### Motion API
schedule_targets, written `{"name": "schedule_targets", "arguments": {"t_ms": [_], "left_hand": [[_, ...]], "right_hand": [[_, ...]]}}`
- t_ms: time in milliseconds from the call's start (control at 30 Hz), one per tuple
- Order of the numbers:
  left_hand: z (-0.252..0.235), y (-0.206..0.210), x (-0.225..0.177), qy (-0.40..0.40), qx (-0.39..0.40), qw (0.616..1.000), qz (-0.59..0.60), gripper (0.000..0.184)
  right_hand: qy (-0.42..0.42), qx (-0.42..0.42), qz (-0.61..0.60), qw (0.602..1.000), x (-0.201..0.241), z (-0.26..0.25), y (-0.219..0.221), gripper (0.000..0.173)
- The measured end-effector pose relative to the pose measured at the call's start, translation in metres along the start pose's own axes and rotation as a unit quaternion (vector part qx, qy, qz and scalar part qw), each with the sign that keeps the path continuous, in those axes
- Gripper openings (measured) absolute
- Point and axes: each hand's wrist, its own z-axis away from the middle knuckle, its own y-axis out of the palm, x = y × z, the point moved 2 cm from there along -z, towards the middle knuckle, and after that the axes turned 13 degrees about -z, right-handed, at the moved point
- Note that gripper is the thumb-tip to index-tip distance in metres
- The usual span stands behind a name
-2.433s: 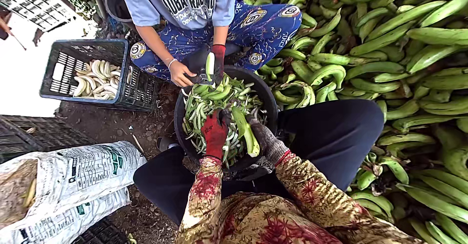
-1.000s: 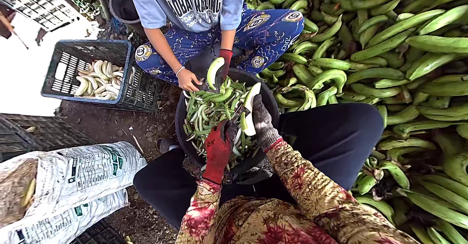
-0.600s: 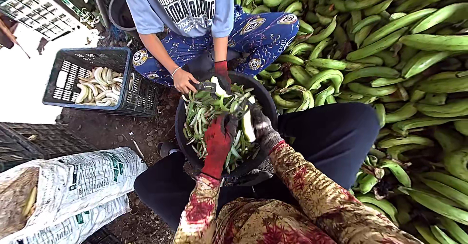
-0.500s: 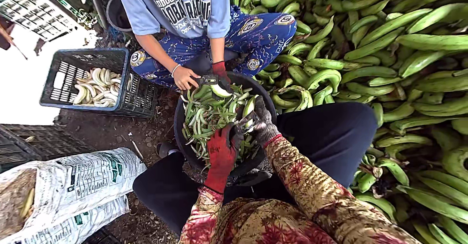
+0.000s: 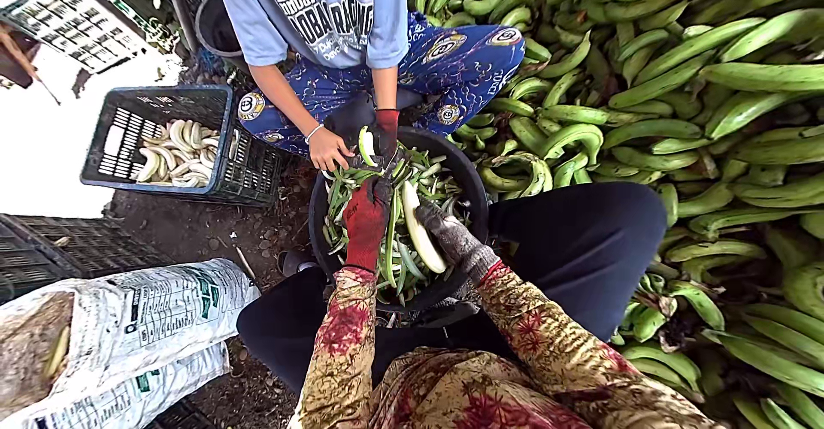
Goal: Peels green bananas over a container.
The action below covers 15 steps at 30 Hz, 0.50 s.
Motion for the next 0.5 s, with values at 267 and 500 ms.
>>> {"name": "schedule_targets", "arguments": {"t_ms": [267, 500], "left_hand": [[0.08, 0.022, -0.006, 0.166, -0.062, 0.983, -0.042, 0.055], [0.08, 0.024, -0.004, 0.123, -0.067, 0.989, -0.054, 0.049]], "right_hand": [[-0.009, -0.124, -0.251, 0.96, 0.022, -0.018, -0.016, 0.058], [0.002, -0.172, -0.205, 0.963, 0.012, -0.022, -0.007, 0.06]]}}
